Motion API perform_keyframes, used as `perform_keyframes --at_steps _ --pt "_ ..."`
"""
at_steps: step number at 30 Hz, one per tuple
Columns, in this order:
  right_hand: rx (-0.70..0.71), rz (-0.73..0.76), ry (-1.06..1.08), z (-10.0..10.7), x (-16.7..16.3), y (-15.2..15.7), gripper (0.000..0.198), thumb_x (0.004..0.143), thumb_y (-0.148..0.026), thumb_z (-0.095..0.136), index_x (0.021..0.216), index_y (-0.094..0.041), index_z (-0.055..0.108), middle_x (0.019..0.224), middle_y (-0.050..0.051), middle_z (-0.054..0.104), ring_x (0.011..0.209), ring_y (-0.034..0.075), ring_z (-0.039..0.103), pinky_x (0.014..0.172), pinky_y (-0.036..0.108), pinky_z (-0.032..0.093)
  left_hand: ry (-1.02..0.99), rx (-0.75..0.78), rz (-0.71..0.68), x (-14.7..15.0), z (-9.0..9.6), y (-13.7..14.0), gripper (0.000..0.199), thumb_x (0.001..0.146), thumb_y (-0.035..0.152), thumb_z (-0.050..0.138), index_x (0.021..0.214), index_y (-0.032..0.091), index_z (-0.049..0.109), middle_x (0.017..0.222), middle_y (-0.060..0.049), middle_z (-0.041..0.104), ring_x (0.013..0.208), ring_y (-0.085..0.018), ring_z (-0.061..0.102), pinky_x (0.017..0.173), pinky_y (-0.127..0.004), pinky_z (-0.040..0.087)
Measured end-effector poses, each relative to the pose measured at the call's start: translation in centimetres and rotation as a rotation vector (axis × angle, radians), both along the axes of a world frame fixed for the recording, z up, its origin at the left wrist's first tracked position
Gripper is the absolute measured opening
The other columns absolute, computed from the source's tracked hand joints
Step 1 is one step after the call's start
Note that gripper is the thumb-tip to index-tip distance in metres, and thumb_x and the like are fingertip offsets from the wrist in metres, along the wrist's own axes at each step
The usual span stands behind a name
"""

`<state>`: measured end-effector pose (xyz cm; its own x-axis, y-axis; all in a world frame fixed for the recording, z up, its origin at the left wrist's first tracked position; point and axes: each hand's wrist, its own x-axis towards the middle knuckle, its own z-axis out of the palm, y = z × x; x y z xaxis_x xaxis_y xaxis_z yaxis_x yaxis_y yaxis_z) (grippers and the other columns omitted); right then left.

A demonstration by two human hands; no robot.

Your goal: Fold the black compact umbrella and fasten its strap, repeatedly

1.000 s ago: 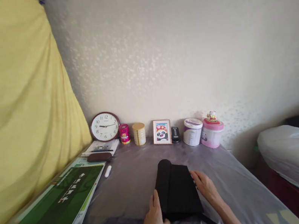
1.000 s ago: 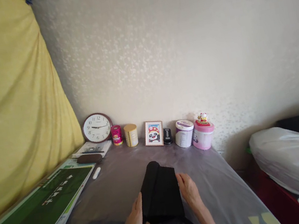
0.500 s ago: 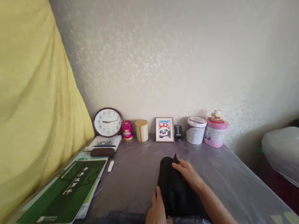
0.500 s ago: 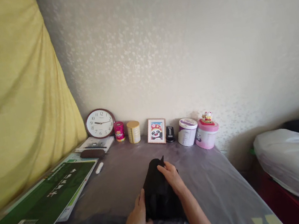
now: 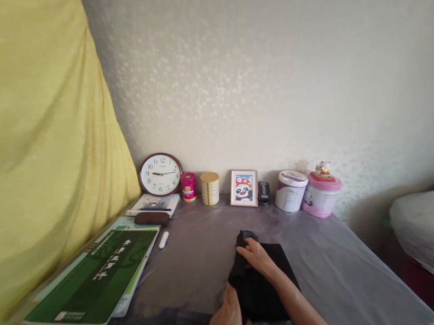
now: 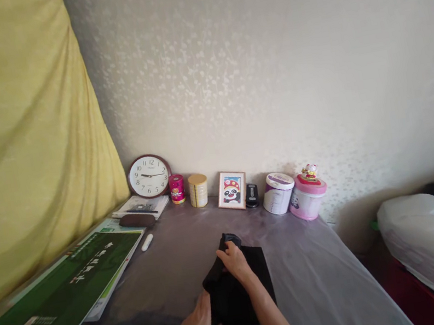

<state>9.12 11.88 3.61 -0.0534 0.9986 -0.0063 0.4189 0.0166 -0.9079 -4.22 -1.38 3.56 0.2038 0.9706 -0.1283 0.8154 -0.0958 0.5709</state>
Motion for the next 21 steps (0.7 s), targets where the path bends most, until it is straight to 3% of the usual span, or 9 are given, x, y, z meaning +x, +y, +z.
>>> perform_keyframes --at_steps 4,7,10,13,18,21 --pt "-0.117 0.026 0.019 0.8 -0.4 -0.6 0.031 0.08 -0.035 0.052 0.104 -0.015 0.053 0.073 0.003 0.067 0.058 0.014 0.065 0.046 0.02 0.046 0.032 0.142 0.079 -0.8 -0.5 -0.4 0.064 0.074 0.028 0.05 0.133 0.011 0.034 0.14 -0.018 0.037 0.124 -0.031 0.041 0.1 -0.041 0.036" --pt "-0.115 0.118 -0.004 1.4 -0.6 -1.2 0.029 0.085 -0.04 0.043 0.095 -0.016 0.056 0.077 0.004 0.07 0.064 0.013 0.067 0.05 0.02 0.046 0.043 0.238 0.001 -0.4 0.0 -0.2 0.057 0.072 0.027 0.052 0.127 0.016 0.044 0.14 -0.015 0.038 0.126 -0.031 0.038 0.104 -0.043 0.032" --pt "-0.004 0.166 -0.126 1.9 -0.8 -1.9 0.027 0.085 -0.037 0.043 0.09 -0.018 0.06 0.079 0.004 0.072 0.065 0.013 0.066 0.057 0.023 0.048 0.063 0.22 -0.134 0.7 0.7 0.4 0.073 0.064 0.02 0.056 0.134 0.015 0.036 0.146 -0.013 0.028 0.134 -0.031 0.026 0.11 -0.046 0.023" --pt "0.147 0.211 -0.259 2.1 -0.9 -3.0 0.024 0.085 -0.03 0.043 0.093 -0.021 0.064 0.08 0.002 0.072 0.071 0.014 0.066 0.069 0.026 0.048 0.119 0.122 -0.159 1.5 0.9 0.9 0.094 0.053 0.008 0.056 0.14 0.011 0.02 0.15 -0.015 0.012 0.138 -0.031 0.01 0.113 -0.045 0.017" --pt "0.446 0.292 -0.439 1.8 -0.3 -3.8 0.026 0.087 -0.031 0.045 0.086 -0.025 0.071 0.091 0.003 0.071 0.093 0.019 0.06 0.084 0.032 0.043 0.142 0.076 -0.171 2.0 -0.3 1.3 0.105 0.043 0.0 0.052 0.14 0.01 0.016 0.15 -0.016 0.005 0.137 -0.034 0.009 0.111 -0.047 0.021" --pt "0.505 0.32 -0.467 0.9 0.5 -2.6 0.026 0.088 -0.031 0.046 0.084 -0.025 0.071 0.099 0.003 0.071 0.112 0.023 0.052 0.1 0.04 0.032 0.134 0.08 -0.165 2.2 -1.1 1.6 0.106 0.042 0.0 0.054 0.14 0.012 0.015 0.149 -0.016 0.005 0.136 -0.036 0.01 0.11 -0.049 0.023"
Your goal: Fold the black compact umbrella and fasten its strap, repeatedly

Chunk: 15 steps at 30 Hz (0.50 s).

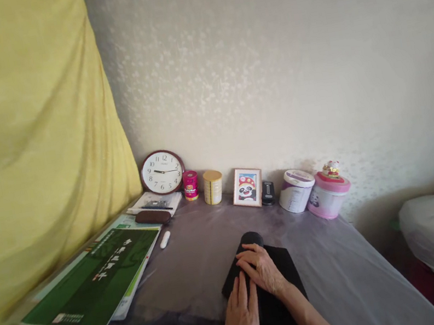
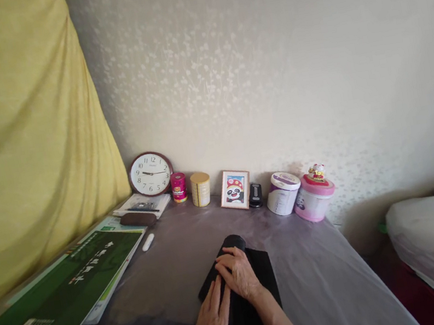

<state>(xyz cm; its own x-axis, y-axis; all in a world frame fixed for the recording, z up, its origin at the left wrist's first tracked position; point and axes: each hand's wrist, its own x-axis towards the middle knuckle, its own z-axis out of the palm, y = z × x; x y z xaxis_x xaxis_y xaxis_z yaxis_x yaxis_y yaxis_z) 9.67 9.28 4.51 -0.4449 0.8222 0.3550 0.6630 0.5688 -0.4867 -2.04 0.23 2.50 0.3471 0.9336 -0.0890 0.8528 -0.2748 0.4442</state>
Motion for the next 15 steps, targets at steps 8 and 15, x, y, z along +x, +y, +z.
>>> perform_keyframes --at_steps 8,15 --pt "0.009 -0.137 -0.046 -1.9 0.7 5.6 0.03 0.09 -0.026 0.04 0.085 -0.025 0.07 0.103 0.001 0.069 0.116 0.021 0.049 0.103 0.039 0.028 -0.032 -0.023 0.027 0.1 -0.5 0.7 0.09 0.055 -0.001 0.043 0.14 0.007 0.012 0.148 -0.013 0.006 0.137 -0.029 0.009 0.112 -0.041 0.022" --pt "0.032 -0.428 0.022 -1.7 3.6 6.8 0.034 0.087 -0.027 0.035 0.101 -0.014 0.064 0.105 0.013 0.066 0.102 0.023 0.058 0.095 0.037 0.039 0.087 -0.033 0.018 0.2 -1.9 1.7 0.08 0.064 -0.006 0.03 0.14 0.012 0.013 0.149 -0.01 0.008 0.136 -0.026 0.01 0.111 -0.04 0.023"
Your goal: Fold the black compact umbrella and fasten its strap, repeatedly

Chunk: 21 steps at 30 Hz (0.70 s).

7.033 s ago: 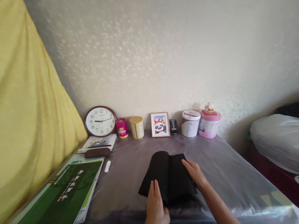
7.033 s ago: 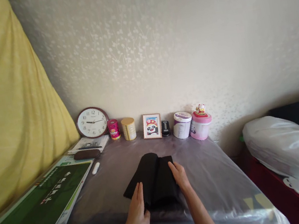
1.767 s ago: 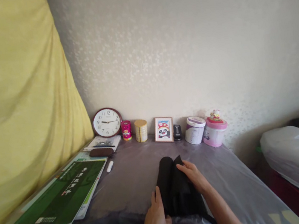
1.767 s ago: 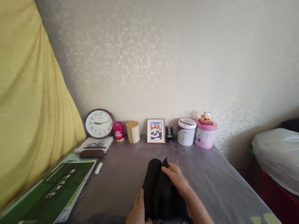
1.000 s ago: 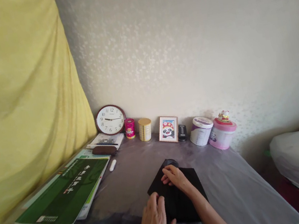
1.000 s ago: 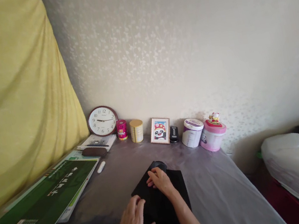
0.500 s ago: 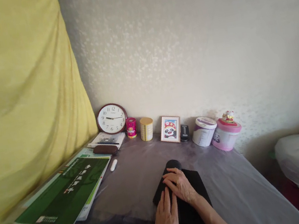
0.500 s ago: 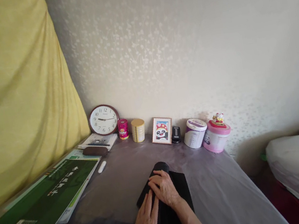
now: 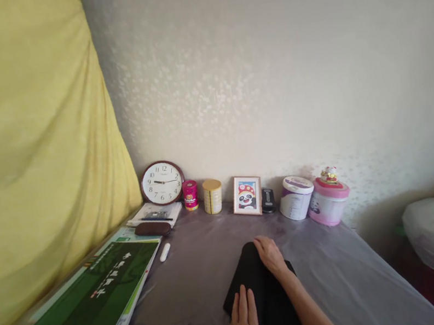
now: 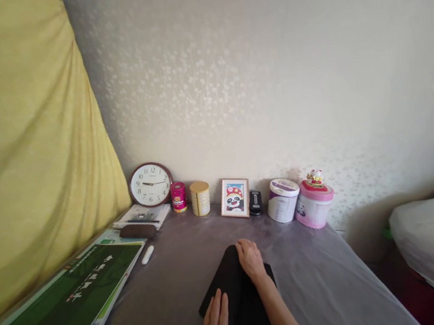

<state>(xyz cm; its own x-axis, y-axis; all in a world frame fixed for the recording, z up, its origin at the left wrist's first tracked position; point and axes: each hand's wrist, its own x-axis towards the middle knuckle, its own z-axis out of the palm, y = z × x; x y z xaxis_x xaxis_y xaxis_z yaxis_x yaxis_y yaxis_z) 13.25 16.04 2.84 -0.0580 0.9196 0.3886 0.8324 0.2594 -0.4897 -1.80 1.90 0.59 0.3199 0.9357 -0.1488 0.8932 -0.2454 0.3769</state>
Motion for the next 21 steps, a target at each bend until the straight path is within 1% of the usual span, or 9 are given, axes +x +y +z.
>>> perform_keyframes --at_steps 1,4,5,8,10,12,16,19,21 --pt "0.009 -0.05 0.013 0.0 1.2 -0.5 0.036 0.086 -0.028 0.035 0.102 -0.013 0.063 0.106 0.015 0.065 0.103 0.024 0.058 0.094 0.039 0.04 -0.008 0.032 0.007 0.0 -0.6 0.2 0.077 0.067 -0.007 0.024 0.14 0.015 0.015 0.149 -0.008 0.011 0.136 -0.025 0.011 0.112 -0.04 0.023" --pt "0.043 -0.218 0.17 -0.5 5.5 -2.7 0.034 0.08 -0.036 0.041 0.096 -0.017 0.064 0.102 0.013 0.067 0.098 0.025 0.061 0.09 0.036 0.044 -0.002 0.091 -0.009 0.1 -2.4 0.8 0.075 0.069 -0.007 0.022 0.14 0.017 0.014 0.149 -0.007 0.012 0.136 -0.024 0.013 0.111 -0.038 0.025" --pt "0.025 -0.263 0.214 -0.8 6.8 -3.7 0.035 0.078 -0.039 0.04 0.092 -0.018 0.064 0.1 0.012 0.067 0.093 0.025 0.062 0.085 0.036 0.046 0.006 0.11 -0.002 0.2 -2.9 0.9 0.076 0.069 -0.008 0.021 0.14 0.018 0.014 0.148 -0.006 0.013 0.136 -0.024 0.015 0.111 -0.037 0.026" --pt "-0.111 -0.29 0.301 -1.6 9.2 -6.8 0.041 0.072 -0.049 0.041 0.088 -0.018 0.064 0.089 0.012 0.07 0.081 0.026 0.065 0.075 0.034 0.049 0.025 0.171 0.04 0.3 -3.7 1.0 0.076 0.07 -0.01 0.02 0.14 0.02 0.017 0.148 -0.005 0.017 0.135 -0.023 0.019 0.109 -0.035 0.029" --pt "-0.204 -0.272 0.345 -1.9 9.3 -8.6 0.047 0.071 -0.054 0.041 0.089 -0.017 0.065 0.084 0.01 0.07 0.074 0.025 0.066 0.068 0.032 0.049 0.032 0.188 0.046 0.4 -3.8 1.0 0.075 0.071 -0.009 0.021 0.14 0.021 0.017 0.148 -0.005 0.018 0.135 -0.022 0.019 0.109 -0.034 0.031" --pt "-0.25 -0.243 0.367 -1.8 8.7 -10.1 0.05 0.071 -0.056 0.041 0.09 -0.017 0.065 0.082 0.009 0.07 0.073 0.024 0.066 0.066 0.031 0.049 0.044 0.184 0.031 0.5 -3.7 1.0 0.076 0.07 -0.008 0.024 0.14 0.021 0.015 0.148 -0.004 0.016 0.135 -0.023 0.018 0.108 -0.034 0.031" --pt "-0.209 -0.232 0.35 -1.2 7.1 -11.4 0.051 0.069 -0.058 0.046 0.09 -0.016 0.066 0.076 0.007 0.07 0.075 0.024 0.064 0.067 0.03 0.047 0.078 0.163 0.044 0.9 -2.9 0.8 0.081 0.064 -0.006 0.034 0.14 0.015 0.015 0.149 -0.008 0.012 0.136 -0.026 0.013 0.11 -0.04 0.027" --pt "-0.198 -0.211 0.336 -0.4 6.4 -11.4 0.05 0.067 -0.056 0.048 0.09 -0.014 0.065 0.059 0.003 0.064 0.061 0.021 0.061 0.058 0.028 0.045 0.103 0.144 0.053 1.0 -2.2 0.5 0.087 0.058 -0.005 0.038 0.14 0.013 0.015 0.148 -0.011 0.01 0.136 -0.029 0.011 0.11 -0.044 0.025" --pt "-0.203 -0.174 0.349 0.2 6.1 -11.2 0.048 0.068 -0.054 0.047 0.089 -0.014 0.064 0.051 -0.001 0.059 0.052 0.018 0.057 0.051 0.026 0.042 0.062 0.134 0.026 0.8 -1.8 0.3 0.09 0.057 -0.006 0.038 0.14 0.015 0.012 0.149 -0.012 0.008 0.136 -0.028 0.012 0.109 -0.043 0.028"
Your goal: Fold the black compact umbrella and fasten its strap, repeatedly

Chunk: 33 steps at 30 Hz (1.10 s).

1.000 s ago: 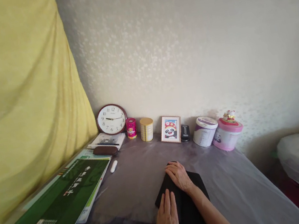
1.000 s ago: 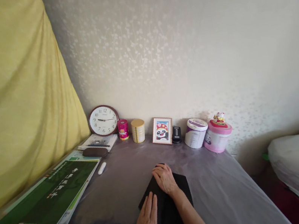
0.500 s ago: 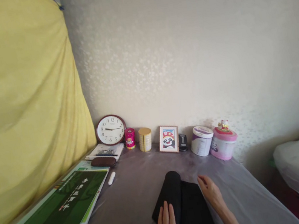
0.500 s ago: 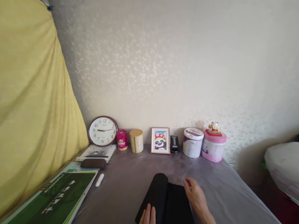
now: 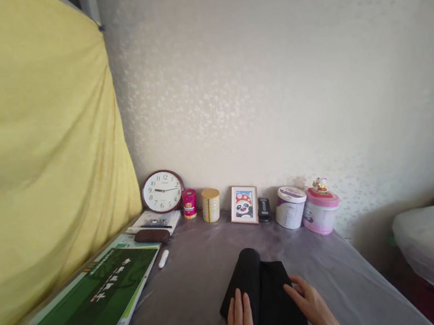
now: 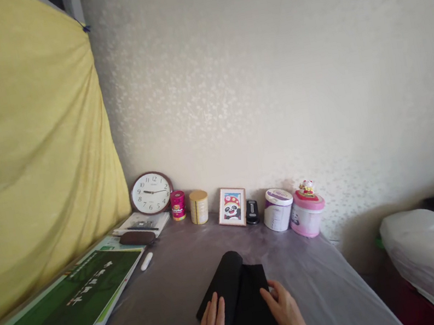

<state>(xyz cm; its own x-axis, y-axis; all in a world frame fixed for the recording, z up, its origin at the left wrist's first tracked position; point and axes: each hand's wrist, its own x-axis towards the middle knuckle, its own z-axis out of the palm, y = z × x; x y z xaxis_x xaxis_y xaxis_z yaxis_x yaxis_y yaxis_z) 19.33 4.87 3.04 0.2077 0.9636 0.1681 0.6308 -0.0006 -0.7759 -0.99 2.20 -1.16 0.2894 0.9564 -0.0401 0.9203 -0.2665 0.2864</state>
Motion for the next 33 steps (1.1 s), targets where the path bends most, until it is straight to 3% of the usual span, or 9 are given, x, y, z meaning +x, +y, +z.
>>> perform_keyframes --at_steps 4,9,16,21,25,29,33 --pt "-0.059 0.054 0.056 1.4 -0.9 0.9 0.049 0.07 -0.051 0.043 0.095 -0.014 0.062 0.05 -0.003 0.056 0.041 0.015 0.051 0.04 0.025 0.036 -0.031 -0.031 0.028 -0.3 0.6 -0.3 0.092 0.055 -0.007 0.04 0.14 0.013 0.011 0.148 -0.017 0.008 0.136 -0.028 0.013 0.108 -0.04 0.028" --pt "-0.159 0.035 0.016 2.0 -1.6 2.1 0.043 0.069 -0.047 0.049 0.093 -0.016 0.065 0.051 -0.002 0.059 0.04 0.015 0.054 0.037 0.023 0.035 -0.067 0.001 -0.008 -0.3 0.5 -0.4 0.09 0.057 -0.005 0.042 0.14 0.013 0.013 0.147 -0.018 0.012 0.135 -0.029 0.015 0.106 -0.042 0.031" --pt "-0.128 0.099 0.142 2.2 -1.7 1.9 0.028 0.067 -0.045 0.057 0.065 -0.018 0.061 0.048 -0.002 0.055 0.048 0.014 0.054 0.041 0.021 0.036 -0.116 -0.046 0.008 -0.4 1.3 -0.7 0.093 0.053 -0.005 0.043 0.14 0.01 0.014 0.146 -0.019 0.008 0.135 -0.03 0.012 0.109 -0.042 0.026" --pt "-0.058 0.211 0.405 4.0 -5.3 3.0 0.034 0.068 -0.051 0.059 0.066 -0.017 0.056 0.051 -0.005 0.05 0.045 0.009 0.046 0.04 0.019 0.031 -0.064 -0.111 0.048 -0.2 2.3 -0.9 0.099 0.047 -0.005 0.046 0.139 0.009 0.014 0.147 -0.018 0.007 0.136 -0.03 0.01 0.11 -0.04 0.025" --pt "-0.096 0.247 0.537 3.0 -8.8 5.1 0.037 0.066 -0.051 0.06 0.077 -0.016 0.057 0.055 -0.003 0.055 0.048 0.012 0.051 0.043 0.022 0.038 -0.066 -0.095 0.045 -0.4 1.7 -0.6 0.089 0.054 -0.001 0.045 0.139 0.008 0.019 0.148 -0.016 0.012 0.136 -0.027 0.013 0.109 -0.039 0.025" --pt "-0.117 0.145 0.376 0.9 -10.8 6.4 0.035 0.069 -0.039 0.058 0.092 -0.013 0.057 0.059 -0.001 0.059 0.054 0.015 0.057 0.045 0.023 0.043 -0.15 -0.116 -0.008 -1.1 1.0 -0.2 0.087 0.052 0.001 0.046 0.137 0.006 0.026 0.149 -0.015 0.012 0.137 -0.024 0.011 0.111 -0.033 0.021" --pt "-0.181 0.131 0.152 0.5 -11.4 6.5 0.033 0.075 -0.032 0.052 0.102 -0.013 0.053 0.076 0.005 0.065 0.063 0.017 0.063 0.041 0.022 0.045 -0.185 -0.103 -0.016 -2.1 0.1 -0.3 0.087 0.051 0.005 0.051 0.135 0.006 0.03 0.148 -0.015 0.02 0.137 -0.024 0.019 0.111 -0.031 0.023"
